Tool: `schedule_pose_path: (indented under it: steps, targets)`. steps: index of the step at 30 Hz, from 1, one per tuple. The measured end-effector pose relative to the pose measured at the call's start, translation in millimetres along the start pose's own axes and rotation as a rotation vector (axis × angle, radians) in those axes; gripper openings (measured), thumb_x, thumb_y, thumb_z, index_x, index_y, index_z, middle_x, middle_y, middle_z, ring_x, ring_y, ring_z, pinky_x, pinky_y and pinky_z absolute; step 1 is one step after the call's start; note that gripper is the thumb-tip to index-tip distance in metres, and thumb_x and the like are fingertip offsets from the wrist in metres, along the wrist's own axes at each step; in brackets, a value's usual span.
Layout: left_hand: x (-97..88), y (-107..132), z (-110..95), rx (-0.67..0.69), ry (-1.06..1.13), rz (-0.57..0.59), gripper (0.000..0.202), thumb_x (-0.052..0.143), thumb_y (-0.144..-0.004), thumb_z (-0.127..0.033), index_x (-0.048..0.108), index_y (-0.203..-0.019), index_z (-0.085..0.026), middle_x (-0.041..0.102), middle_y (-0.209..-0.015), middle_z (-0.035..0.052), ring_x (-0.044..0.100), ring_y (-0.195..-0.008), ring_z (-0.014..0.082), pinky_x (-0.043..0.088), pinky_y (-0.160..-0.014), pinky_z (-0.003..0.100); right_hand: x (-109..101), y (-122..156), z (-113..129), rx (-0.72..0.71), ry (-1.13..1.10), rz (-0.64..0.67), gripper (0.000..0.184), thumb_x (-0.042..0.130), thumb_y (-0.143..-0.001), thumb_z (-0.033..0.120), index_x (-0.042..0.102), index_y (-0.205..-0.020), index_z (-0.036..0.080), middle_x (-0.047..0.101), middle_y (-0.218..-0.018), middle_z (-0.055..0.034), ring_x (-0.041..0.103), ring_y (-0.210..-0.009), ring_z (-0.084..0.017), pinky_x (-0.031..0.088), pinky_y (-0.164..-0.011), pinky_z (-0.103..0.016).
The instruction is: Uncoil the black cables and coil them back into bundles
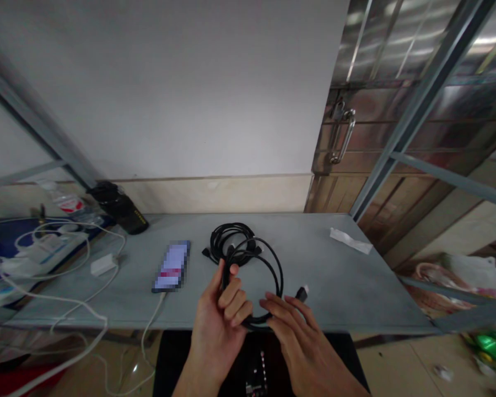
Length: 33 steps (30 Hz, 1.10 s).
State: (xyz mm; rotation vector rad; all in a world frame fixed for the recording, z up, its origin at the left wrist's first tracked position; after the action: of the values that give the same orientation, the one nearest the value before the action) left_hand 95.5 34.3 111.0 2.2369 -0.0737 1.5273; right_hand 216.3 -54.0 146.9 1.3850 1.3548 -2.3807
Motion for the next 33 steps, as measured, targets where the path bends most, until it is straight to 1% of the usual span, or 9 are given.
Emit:
schedule_pose_path:
  steps: [3,6,10,13,15,19,22,27,33]
  targets:
    - [1.5,-10,-11,0.022,-0.067,0.073,0.047,0.055,-0.116,-0.060,0.061,-0.091,-0.021,0.014,-0.051,-0.0144,0.007,-0.039,0.0072,0.018,-0.037,0.020,13,-15,6,0.006,-0.030,-0.026,0.043,0.043,-0.105,0.001,0.060,-0.141,0.016,0.077,-0.142,-0.0157,0.067,-0.145,-0.029,0.058,-0.120,-0.052]
    - [4.1,-26,-23,0.046,-0.257,0.192,0.048,0.073,-0.106,-0.063,0.056,-0.087,-0.023,0.010,-0.050,-0.0167,-0.003,-0.043,0.0069,0.016,-0.037,0.019,41,-30,-4,0.012,-0.041,0.015,0.026,0.055,-0.112,0.014,0.060,-0.138,0.016,0.080,-0.126,-0.0134,0.076,-0.124,-0.028,0.056,-0.121,-0.055]
    - [-2.1,-61,-51,0.170,-0.750,0.211,0.047,0.086,-0.096,-0.057,0.056,-0.085,-0.023,0.017,-0.053,-0.0167,0.009,-0.042,0.0060,0.025,-0.040,0.019,86,-51,-32,-0.088,0.064,0.079,0.022,0.057,-0.113,0.013,0.065,-0.133,0.016,0.080,-0.110,-0.0091,0.075,-0.105,-0.026,0.056,-0.115,-0.051]
    - [-4.8,-87,-103,0.544,-1.234,0.058,0.040,0.072,-0.102,-0.060,0.059,-0.091,-0.024,0.038,-0.060,-0.0103,0.040,-0.048,0.0121,0.048,-0.056,0.028,120,-72,-63,-0.156,0.127,0.151,0.029,0.055,-0.110,0.008,0.067,-0.136,0.014,0.078,-0.119,-0.0120,0.072,-0.112,-0.028,0.054,-0.116,-0.050]
    - [-9.5,-100,-135,0.767,-1.489,-0.105,0.037,0.065,-0.103,-0.058,0.060,-0.088,-0.024,0.057,-0.071,-0.0005,0.062,-0.069,0.0213,0.058,-0.076,0.038,141,-88,-83,-0.163,0.146,0.209,0.031,0.055,-0.108,0.005,0.068,-0.135,0.014,0.077,-0.121,-0.0128,0.069,-0.119,-0.029,0.049,-0.123,-0.050]
    - [-39.6,-125,-172,0.935,-1.575,-0.356,0.023,0.067,-0.097,-0.045,0.058,-0.090,-0.025,0.069,-0.102,0.0148,0.066,-0.122,0.0399,0.050,-0.114,0.057,175,-113,-107,-0.123,0.138,0.309,0.029,0.058,-0.104,0.002,0.070,-0.128,0.014,0.072,-0.122,-0.0130,0.065,-0.124,-0.028,0.039,-0.131,-0.048]
    - [-63.3,-134,-177,0.964,-1.585,-0.451,0.014,0.062,-0.097,-0.035,0.059,-0.102,-0.023,0.069,-0.119,0.0210,0.062,-0.136,0.0430,0.042,-0.123,0.065,188,-120,-107,-0.107,0.129,0.348,0.014,0.058,-0.112,0.017,0.070,-0.119,0.014,0.070,-0.118,-0.0133,0.065,-0.119,-0.028,0.044,-0.121,-0.047]
    - [-81.2,-136,-166,0.976,-1.566,-0.387,0.039,0.054,-0.103,-0.027,0.056,-0.141,-0.016,0.066,-0.147,0.0217,0.065,-0.142,0.0340,0.046,-0.128,0.053,199,-124,-97,-0.132,0.101,0.376,0.058,0.052,-0.115,0.068,0.071,-0.118,0.013,0.073,-0.115,-0.0146,0.067,-0.113,-0.031,0.047,-0.110,-0.048]
    - [-80.5,-133,-155,0.961,-1.588,-0.266,0.059,0.062,-0.109,-0.045,0.052,-0.159,-0.015,0.062,-0.161,0.0225,0.060,-0.151,0.0332,0.042,-0.132,0.052,211,-119,-103,-0.142,0.178,0.463,0.051,0.059,-0.115,0.061,0.073,-0.118,0.011,0.078,-0.110,-0.0156,0.072,-0.107,-0.030,0.048,-0.102,-0.045]
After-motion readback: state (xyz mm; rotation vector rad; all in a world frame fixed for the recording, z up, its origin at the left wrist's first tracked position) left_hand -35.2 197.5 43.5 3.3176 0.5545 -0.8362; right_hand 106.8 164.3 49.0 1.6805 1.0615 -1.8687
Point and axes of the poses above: each hand's wrist, its own y-axis away from the middle knuckle, its own x-axis out of the palm, z = x × y, the point moved 10 cm from there along -y, towards the middle knuckle
